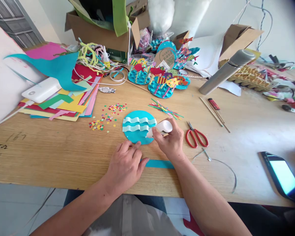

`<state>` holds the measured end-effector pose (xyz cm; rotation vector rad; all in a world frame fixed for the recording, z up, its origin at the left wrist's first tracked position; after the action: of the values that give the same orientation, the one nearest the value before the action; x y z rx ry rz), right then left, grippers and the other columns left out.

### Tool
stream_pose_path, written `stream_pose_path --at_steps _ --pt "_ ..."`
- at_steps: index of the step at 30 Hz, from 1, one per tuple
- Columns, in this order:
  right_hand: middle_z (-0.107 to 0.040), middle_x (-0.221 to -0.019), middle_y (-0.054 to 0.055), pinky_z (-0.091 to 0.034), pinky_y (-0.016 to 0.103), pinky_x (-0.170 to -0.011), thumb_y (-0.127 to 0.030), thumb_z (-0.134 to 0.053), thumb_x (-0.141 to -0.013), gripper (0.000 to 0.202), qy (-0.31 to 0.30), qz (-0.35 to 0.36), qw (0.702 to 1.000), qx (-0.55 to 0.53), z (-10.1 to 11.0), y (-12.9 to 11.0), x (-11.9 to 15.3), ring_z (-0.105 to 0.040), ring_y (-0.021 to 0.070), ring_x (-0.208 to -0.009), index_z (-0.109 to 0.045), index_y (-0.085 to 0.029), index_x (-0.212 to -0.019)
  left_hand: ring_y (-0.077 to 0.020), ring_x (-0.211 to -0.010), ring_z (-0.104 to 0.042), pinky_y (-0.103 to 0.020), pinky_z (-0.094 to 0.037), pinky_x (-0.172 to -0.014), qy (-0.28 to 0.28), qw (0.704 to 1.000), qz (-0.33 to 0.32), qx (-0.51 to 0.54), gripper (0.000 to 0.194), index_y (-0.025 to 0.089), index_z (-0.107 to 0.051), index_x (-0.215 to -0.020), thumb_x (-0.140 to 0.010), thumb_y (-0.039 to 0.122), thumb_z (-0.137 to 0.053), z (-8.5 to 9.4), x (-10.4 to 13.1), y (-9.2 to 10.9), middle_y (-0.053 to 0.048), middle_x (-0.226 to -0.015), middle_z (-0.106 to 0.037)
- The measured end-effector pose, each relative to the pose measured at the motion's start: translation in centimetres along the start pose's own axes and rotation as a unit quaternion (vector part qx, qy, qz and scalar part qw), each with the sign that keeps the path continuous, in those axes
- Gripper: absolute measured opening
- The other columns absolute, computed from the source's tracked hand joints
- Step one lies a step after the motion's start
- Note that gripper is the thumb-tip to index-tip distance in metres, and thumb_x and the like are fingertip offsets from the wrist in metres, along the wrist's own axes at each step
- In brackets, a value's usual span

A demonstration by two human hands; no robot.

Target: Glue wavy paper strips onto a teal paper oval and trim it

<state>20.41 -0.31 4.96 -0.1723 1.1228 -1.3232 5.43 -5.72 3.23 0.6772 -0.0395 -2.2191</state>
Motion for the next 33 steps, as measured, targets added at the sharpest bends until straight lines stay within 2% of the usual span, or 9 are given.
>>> stream_pose_path --at_steps 12,18,27,33 --pt "-0.047 -0.059 -0.007 -0.037 0.019 -0.044 -0.036 -0.065 -0.077 0.025 -0.001 0.011 1.0 0.017 -0.1 0.1 0.2 -0.039 0.0066 -0.045 -0.044 -0.022 -0.074 -0.0272 -0.09 -0.056 -0.044 -0.05 -0.075 -0.001 1.0 0.003 0.001 0.021 0.013 -0.063 -0.079 -0.09 0.031 -0.058 -0.1 0.0 -0.2 -0.01 -0.112 -0.072" --pt "-0.048 -0.058 -0.007 -0.034 0.019 -0.041 -0.037 -0.065 -0.076 0.026 -0.004 -0.006 1.0 0.012 -0.1 0.3 0.0 -0.038 0.0068 -0.045 -0.044 -0.022 -0.073 -0.0276 -0.091 -0.056 -0.045 -0.05 -0.075 -0.004 1.0 0.004 0.002 0.021 0.013 -0.063 -0.08 -0.09 0.031 -0.058 -0.1 0.0 -0.2 -0.011 -0.113 -0.071" --pt "-0.048 -0.053 -0.007 -0.036 0.022 -0.046 -0.034 -0.062 -0.076 0.022 0.06 -0.04 0.997 -0.016 1.1 0.3 -0.3 -0.039 0.0088 -0.047 -0.045 -0.022 -0.067 -0.0271 -0.089 -0.057 -0.043 -0.049 -0.074 0.0 1.0 0.003 0.004 0.019 0.015 -0.064 -0.079 -0.089 0.031 -0.06 0.0 0.0 -0.1 -0.011 -0.112 -0.071" --pt "-0.05 -0.055 -0.007 -0.036 0.021 -0.046 -0.034 -0.063 -0.076 0.021 0.021 -0.034 0.999 -0.033 -0.3 -0.7 -0.2 -0.041 0.0084 -0.047 -0.047 -0.022 -0.07 -0.0264 -0.088 -0.058 -0.043 -0.048 -0.073 -0.004 1.0 0.005 -0.001 0.021 0.015 -0.062 -0.076 -0.089 0.031 -0.059 0.0 0.0 -0.1 -0.011 -0.113 -0.071"
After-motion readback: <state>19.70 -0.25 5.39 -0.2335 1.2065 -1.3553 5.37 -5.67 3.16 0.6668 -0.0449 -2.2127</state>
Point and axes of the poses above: each hand's wrist, its own x-axis away from the middle knuckle, its own z-axis out of the back of the hand, y = z × x, the point moved 7 cm from there along -x, towards the middle knuckle
